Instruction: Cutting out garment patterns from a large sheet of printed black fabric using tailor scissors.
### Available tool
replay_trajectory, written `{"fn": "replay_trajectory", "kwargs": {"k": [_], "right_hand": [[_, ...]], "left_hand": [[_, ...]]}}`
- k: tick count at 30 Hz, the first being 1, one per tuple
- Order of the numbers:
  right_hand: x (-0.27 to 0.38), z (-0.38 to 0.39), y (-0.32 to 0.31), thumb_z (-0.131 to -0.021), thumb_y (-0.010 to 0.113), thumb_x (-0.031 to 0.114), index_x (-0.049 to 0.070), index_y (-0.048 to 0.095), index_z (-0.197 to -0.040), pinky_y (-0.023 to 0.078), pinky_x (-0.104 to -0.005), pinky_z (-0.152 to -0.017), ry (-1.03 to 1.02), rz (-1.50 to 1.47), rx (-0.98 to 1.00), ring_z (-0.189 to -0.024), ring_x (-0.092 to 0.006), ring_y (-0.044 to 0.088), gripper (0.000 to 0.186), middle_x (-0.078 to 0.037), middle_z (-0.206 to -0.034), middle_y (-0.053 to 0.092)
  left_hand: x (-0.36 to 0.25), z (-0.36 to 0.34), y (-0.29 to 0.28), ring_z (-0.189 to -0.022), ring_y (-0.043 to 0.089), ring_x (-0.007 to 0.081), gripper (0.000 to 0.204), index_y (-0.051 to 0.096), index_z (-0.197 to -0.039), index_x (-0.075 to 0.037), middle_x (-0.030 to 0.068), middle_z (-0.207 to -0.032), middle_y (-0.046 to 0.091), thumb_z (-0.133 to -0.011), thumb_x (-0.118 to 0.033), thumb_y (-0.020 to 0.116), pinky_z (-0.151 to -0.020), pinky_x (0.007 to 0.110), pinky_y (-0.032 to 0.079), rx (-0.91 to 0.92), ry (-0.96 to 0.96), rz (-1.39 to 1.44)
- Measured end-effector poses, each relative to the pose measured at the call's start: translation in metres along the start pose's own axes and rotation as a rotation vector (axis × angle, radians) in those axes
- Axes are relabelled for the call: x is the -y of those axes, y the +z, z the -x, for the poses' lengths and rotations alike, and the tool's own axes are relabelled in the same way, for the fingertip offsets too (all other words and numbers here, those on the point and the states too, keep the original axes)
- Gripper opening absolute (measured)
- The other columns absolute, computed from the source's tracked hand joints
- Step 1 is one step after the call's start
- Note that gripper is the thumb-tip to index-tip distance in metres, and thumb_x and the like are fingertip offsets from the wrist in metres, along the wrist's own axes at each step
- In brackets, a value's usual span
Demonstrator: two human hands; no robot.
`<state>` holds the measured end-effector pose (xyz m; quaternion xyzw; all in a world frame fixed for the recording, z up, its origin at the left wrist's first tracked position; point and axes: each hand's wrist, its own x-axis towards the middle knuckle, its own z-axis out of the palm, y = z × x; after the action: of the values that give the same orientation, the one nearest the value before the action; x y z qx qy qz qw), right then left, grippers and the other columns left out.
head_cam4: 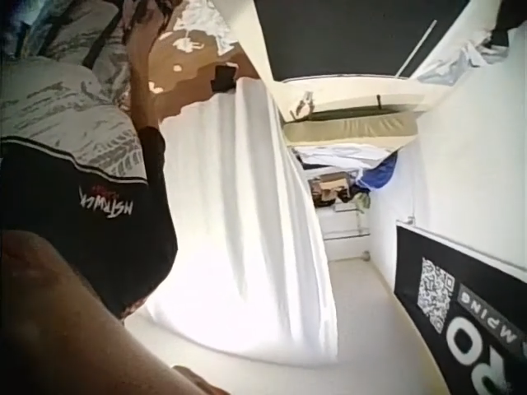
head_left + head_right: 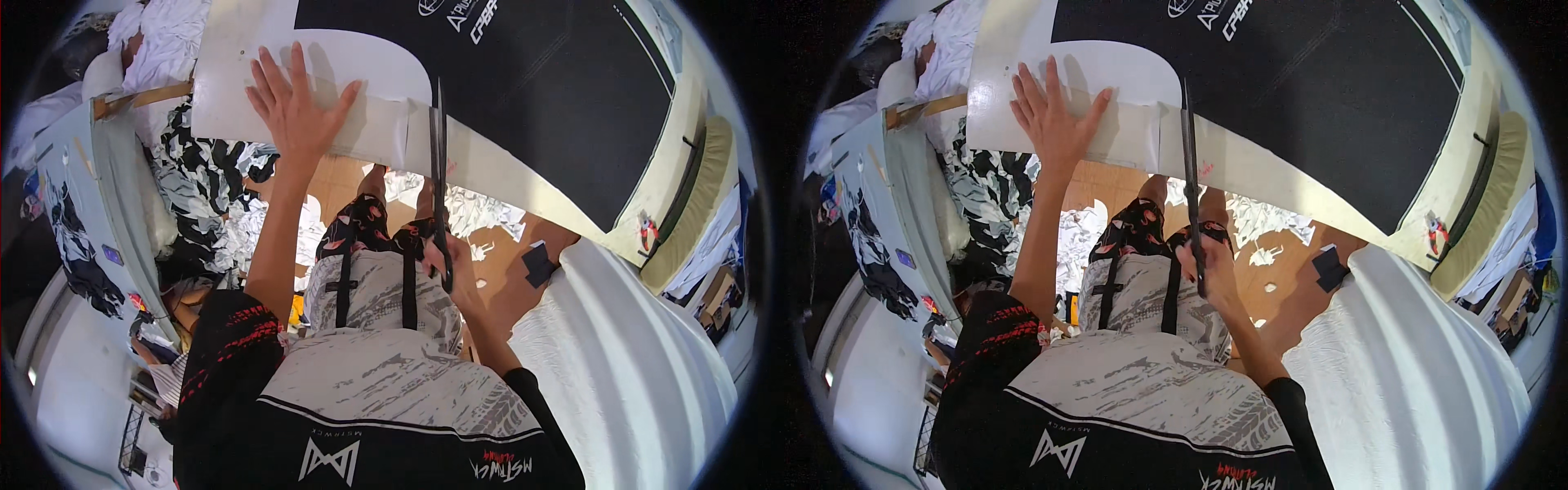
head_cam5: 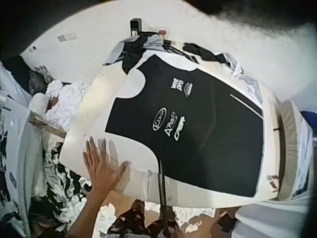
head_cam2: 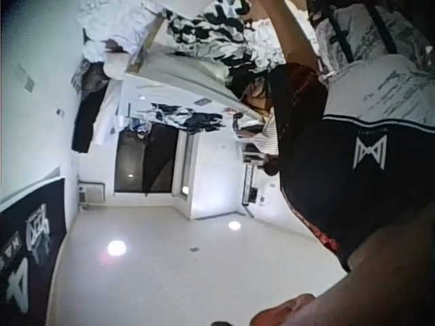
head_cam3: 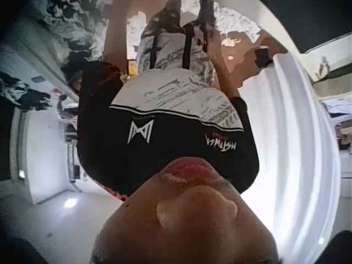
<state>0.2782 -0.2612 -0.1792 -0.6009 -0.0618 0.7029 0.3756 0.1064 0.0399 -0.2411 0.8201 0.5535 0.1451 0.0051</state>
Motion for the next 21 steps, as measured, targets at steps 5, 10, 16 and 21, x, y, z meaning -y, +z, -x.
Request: {"fn": "replay_trajectory", "kwargs": {"k": [5, 10, 16, 21], "right_hand": [[-0.001, -0.023, 0.023, -0.096, 0.071, 0.012, 0.004, 0.059, -0.086, 0.043, -0.0244, -0.055, -0.063, -0.309, -0.046, -0.057, -0.0106, 0.058, 0.018, 0.001, -0.069, 0.057], [-0.008, -0.027, 0.017, -0.097, 0.078, 0.022, 0.004, 0.062, -0.086, 0.044, -0.0251, -0.054, -0.117, -0.285, -0.082, -0.055, -0.0100, 0.057, 0.026, 0.001, -0.068, 0.058], [0.005, -0.018, 0.009, -0.094, 0.084, 0.023, 0.005, 0.062, -0.076, 0.036, -0.0252, -0.044, 0.029, -0.167, -0.200, -0.046, -0.0082, 0.051, 0.033, 0.002, -0.060, 0.055], [0.016, -0.007, -0.010, -0.098, 0.077, 0.026, 0.004, 0.061, -0.078, 0.037, -0.0262, -0.043, 0.043, -0.007, -0.183, -0.045, -0.0096, 0.053, 0.034, 0.001, -0.062, 0.054]], "left_hand": [[-0.012, 0.007, 0.006, -0.155, 0.025, 0.0536, 0.103, 0.045, -0.161, -0.015, 0.0324, -0.167, 0.028, -0.083, -0.075, 0.073, -0.117, 0.077, 0.021, 0.006, 0.027, 0.000], [-0.021, 0.010, 0.006, -0.153, 0.029, 0.0532, 0.099, 0.050, -0.158, -0.014, 0.0327, -0.164, 0.032, -0.083, -0.074, 0.074, -0.116, 0.078, 0.022, -0.022, 0.037, 0.020], [-0.017, 0.010, 0.006, -0.152, 0.032, 0.0526, 0.099, 0.052, -0.157, -0.014, 0.0320, -0.162, 0.036, -0.081, -0.075, 0.074, -0.114, 0.078, 0.024, -0.061, 0.032, 0.013], [-0.017, 0.007, 0.007, -0.153, 0.030, 0.0530, 0.105, 0.051, -0.157, -0.015, 0.0294, -0.164, 0.035, -0.077, -0.078, 0.076, -0.115, 0.078, 0.022, -0.066, 0.036, 0.020]]}}
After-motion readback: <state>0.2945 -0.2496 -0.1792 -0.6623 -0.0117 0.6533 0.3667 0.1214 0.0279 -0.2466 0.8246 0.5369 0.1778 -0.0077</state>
